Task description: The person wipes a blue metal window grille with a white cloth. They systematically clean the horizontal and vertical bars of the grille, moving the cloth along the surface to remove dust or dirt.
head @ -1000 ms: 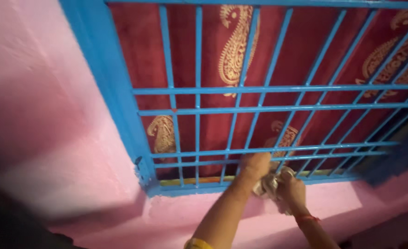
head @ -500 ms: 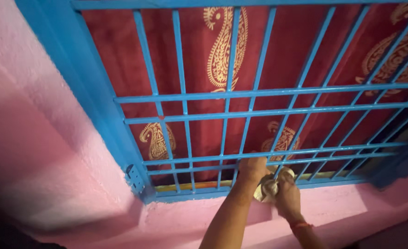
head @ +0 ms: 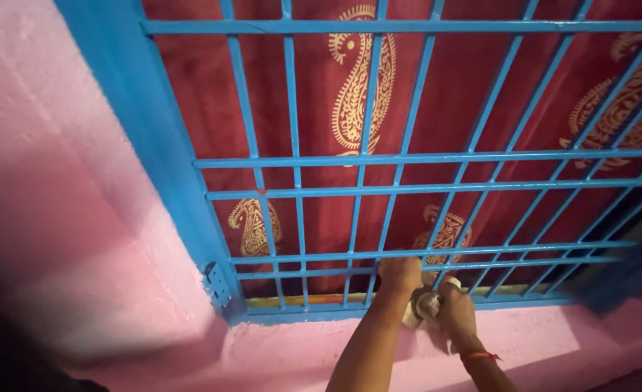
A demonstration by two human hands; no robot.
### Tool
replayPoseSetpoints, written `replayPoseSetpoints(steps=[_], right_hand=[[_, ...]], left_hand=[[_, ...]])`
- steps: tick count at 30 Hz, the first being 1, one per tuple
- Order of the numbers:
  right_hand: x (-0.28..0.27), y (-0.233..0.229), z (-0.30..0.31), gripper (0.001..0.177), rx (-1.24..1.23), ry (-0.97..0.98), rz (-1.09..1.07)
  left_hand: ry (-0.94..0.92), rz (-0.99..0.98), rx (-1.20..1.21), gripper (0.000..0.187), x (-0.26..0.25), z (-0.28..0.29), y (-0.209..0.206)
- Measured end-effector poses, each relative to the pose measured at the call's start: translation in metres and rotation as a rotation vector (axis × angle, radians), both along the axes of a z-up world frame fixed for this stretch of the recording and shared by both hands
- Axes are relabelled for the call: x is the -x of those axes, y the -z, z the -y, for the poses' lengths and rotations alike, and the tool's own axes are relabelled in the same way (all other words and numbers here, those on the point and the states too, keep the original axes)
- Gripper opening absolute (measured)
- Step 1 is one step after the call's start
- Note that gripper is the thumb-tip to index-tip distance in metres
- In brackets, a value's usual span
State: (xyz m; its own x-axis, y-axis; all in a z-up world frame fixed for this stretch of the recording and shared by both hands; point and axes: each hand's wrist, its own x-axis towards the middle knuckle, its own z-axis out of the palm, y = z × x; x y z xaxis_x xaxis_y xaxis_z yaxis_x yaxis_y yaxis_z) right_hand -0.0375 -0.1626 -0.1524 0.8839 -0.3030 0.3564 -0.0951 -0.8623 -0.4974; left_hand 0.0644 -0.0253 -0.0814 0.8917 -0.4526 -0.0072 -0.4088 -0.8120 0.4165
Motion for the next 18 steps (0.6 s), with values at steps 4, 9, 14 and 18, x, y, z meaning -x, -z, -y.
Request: replayPoseSetpoints(steps=[4,9,14,18], right_hand=[[0.013,0.008,-0.002,0.028,0.077,-0.02,-0.039],[0.046,-0.022,-0.029,0.018,-0.032,0.071,-0.172],[0.018,-0.014,-0.014,0.015,0.046,0.084,-0.173],[-0.003,-0.008,-0.002,0.014,0.07,0.096,-0.13]], left_hand=[[-0.001,0.002,-0.002,0.046,0.005,0.0,0.001],[-0.001,-0.005,0.002,0.044,-0.001,0.006,0.004],[-0.008,-0.018,-0.012,0.043,-0.002,0.001,0.008],[-0.005,-0.003,-0.011,0.041,-0.005,0.002,-0.001]])
